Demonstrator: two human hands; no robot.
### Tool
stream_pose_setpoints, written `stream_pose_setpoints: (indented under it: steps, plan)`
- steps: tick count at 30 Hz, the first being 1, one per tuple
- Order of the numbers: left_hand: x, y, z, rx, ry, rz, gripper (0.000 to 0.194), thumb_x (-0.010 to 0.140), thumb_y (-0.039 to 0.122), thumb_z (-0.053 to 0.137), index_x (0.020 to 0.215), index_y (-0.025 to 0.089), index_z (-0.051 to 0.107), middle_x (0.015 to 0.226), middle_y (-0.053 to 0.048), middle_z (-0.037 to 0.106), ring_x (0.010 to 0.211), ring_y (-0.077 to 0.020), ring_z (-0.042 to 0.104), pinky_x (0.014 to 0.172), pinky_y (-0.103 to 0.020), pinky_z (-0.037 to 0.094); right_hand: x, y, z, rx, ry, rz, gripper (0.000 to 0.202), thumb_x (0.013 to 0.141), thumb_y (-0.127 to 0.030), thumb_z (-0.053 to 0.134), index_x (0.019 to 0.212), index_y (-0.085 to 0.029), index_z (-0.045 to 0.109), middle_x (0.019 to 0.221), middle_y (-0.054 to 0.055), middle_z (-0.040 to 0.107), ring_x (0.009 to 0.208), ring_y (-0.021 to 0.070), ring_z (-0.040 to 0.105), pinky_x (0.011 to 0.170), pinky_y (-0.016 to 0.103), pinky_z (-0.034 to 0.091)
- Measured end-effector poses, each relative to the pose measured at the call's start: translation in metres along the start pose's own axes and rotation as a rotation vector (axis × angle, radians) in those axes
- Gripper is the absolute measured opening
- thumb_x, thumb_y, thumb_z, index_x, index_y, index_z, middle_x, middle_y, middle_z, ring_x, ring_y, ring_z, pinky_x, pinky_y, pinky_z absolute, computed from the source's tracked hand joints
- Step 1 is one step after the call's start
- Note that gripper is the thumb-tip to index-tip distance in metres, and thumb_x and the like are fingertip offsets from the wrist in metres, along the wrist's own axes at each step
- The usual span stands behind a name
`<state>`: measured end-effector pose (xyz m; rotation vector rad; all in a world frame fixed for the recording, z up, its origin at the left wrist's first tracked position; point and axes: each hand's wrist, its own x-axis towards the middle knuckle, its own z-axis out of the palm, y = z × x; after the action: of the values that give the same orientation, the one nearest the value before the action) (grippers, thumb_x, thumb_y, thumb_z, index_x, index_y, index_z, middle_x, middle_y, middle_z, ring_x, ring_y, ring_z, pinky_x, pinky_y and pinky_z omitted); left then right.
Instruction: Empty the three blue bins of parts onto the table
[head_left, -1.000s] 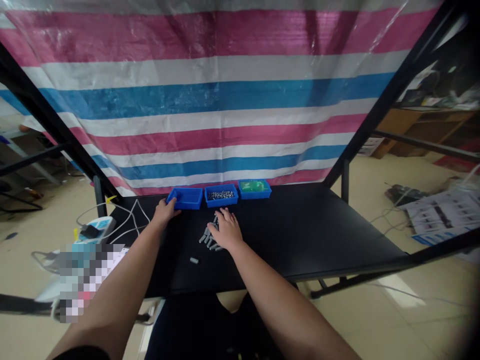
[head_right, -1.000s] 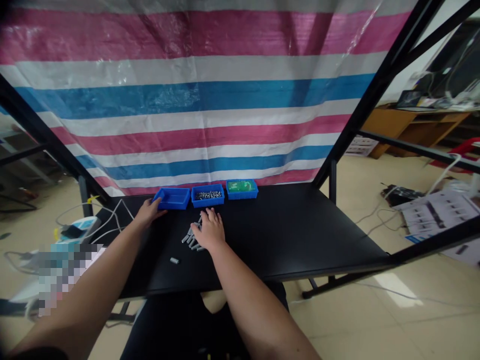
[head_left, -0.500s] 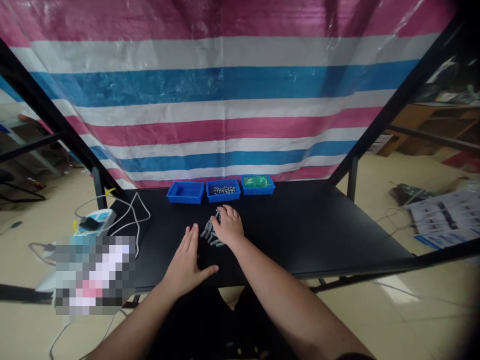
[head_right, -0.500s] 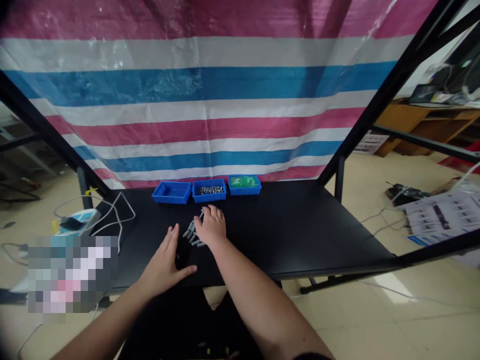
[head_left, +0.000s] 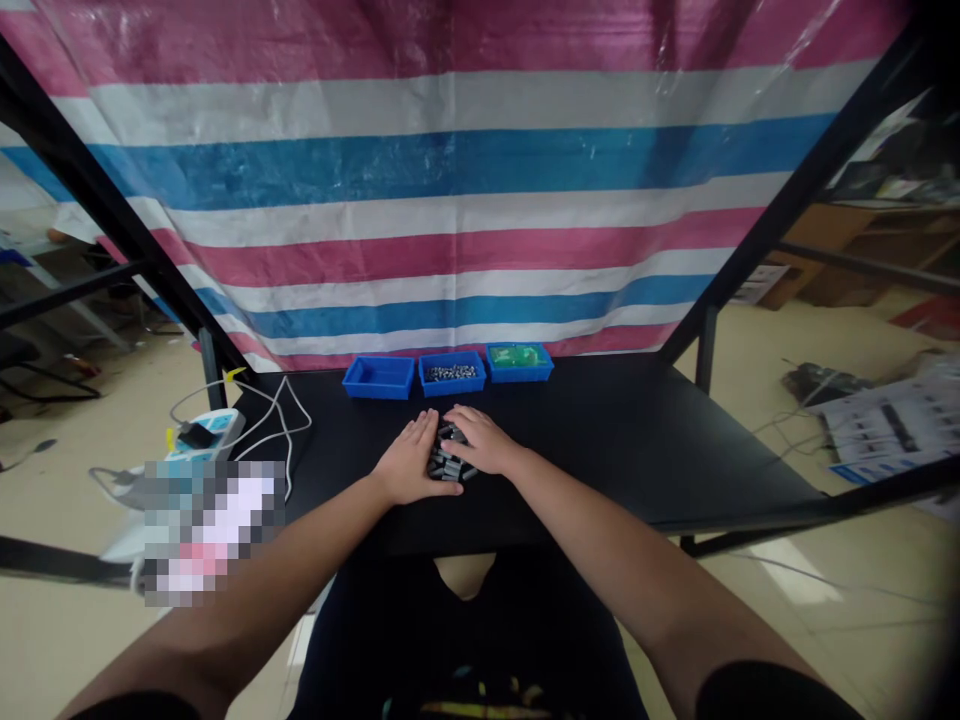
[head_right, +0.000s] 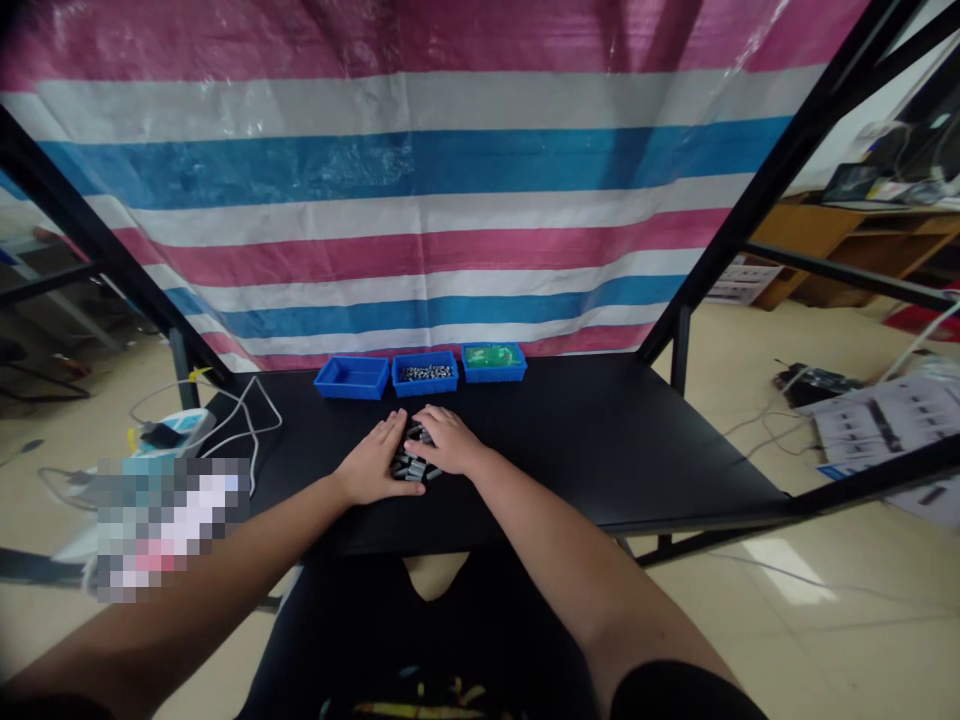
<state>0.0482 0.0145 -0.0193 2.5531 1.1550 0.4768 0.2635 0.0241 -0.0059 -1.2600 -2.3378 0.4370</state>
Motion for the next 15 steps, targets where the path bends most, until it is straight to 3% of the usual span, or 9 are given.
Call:
stream_pose_setpoints:
  steps: [4, 8, 12, 15]
  plan:
    - [0.005, -0.001, -0.005, 0.018, -0.064, 0.062, 0.124, 0.071, 0.079, 0.064, 0.159, 0.005, 0.016, 0.162, -0.027, 0.02, 0.152, -0.0385, 0.016, 0.122, -0.054, 0.018, -0.014, 0.015, -0.016, -0.023, -0.147, -0.099, 0.092, 0.082, -0.061, 0.07, 0.154, -0.016, 0.036, 0.159, 0.014, 0.037, 0.151, 0.0277, 0.026, 0.122, 0.042, 0.022]
    - [0.012, -0.006, -0.005, 0.02, -0.117, 0.144, 0.125, 0.071, 0.08, 0.064, 0.159, 0.006, 0.016, 0.162, -0.027, 0.019, 0.151, -0.038, 0.02, 0.123, -0.052, 0.02, -0.019, 0.022, -0.014, -0.061, -0.232, -0.143, 0.128, 0.06, -0.073, 0.08, 0.158, -0.012, 0.025, 0.164, 0.02, 0.023, 0.154, 0.0349, 0.014, 0.124, 0.048, 0.015]
    - [0.022, -0.015, -0.004, 0.059, -0.159, 0.196, 0.13, 0.07, 0.084, 0.062, 0.159, 0.003, 0.012, 0.161, -0.029, 0.017, 0.152, -0.0384, 0.018, 0.123, -0.052, 0.021, -0.016, 0.024, -0.009, -0.09, -0.242, -0.153, 0.14, 0.054, -0.082, 0.076, 0.158, -0.008, 0.021, 0.164, 0.024, 0.019, 0.153, 0.0389, 0.011, 0.124, 0.052, 0.016]
    - [0.028, -0.022, -0.006, 0.082, -0.203, 0.251, 0.118, 0.08, 0.08, 0.055, 0.159, 0.005, 0.011, 0.162, -0.028, 0.015, 0.152, -0.037, 0.016, 0.123, -0.052, 0.02, -0.015, 0.026, -0.006, -0.096, -0.21, -0.136, 0.132, 0.06, -0.085, 0.07, 0.157, -0.008, 0.023, 0.162, 0.025, 0.022, 0.153, 0.0394, 0.014, 0.123, 0.054, 0.021]
